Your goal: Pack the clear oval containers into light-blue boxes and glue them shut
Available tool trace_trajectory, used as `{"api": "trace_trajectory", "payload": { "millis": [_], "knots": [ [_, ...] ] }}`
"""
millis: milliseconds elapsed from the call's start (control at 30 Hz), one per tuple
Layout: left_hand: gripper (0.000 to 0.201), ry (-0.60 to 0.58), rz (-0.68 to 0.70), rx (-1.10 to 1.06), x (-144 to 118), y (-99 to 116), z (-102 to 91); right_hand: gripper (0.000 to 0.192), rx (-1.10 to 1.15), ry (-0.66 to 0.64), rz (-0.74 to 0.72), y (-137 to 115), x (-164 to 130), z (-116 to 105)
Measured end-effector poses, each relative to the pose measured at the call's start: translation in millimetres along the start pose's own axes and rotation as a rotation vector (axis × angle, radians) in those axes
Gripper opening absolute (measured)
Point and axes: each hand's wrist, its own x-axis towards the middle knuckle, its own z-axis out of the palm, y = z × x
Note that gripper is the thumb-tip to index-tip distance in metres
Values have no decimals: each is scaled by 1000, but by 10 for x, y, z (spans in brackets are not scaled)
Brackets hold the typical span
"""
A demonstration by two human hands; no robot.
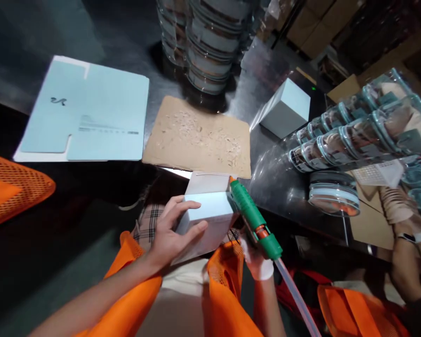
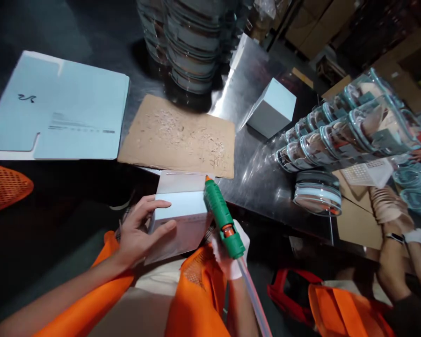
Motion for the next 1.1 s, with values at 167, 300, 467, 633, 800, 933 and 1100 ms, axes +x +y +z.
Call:
{"api": "trace_trajectory", "payload": {
  "millis": [167, 300, 467, 633, 800, 933, 1100],
  "knots": [
    [26, -3, -143, -154, 46, -33, -86, 30, 4, 174, 103, -38, 172, -207],
    [26, -7, -195, -212, 79, -19, -129, 49, 160, 129, 187, -240, 651, -134],
    [26, 8, -222, -325, 96, 27, -182, 71, 116, -32, 436, -330, 1314, -154],
    [29, 1, -313, -416, 102, 4, -225, 55, -410, 175, 293, -313, 1343, -442],
    [33, -91, -353, -516, 108, -51, -164, 46, -64, 134, 45, -589, 845, -132],
    [41, -111, -328, -565, 96, -87, -90, 63, 314, -343, 214, -641, 691, 309],
    [61, -50, -361, -682, 123, -146, -12, 76, 377, -459, 5, -406, 716, 301]
  ]
}}
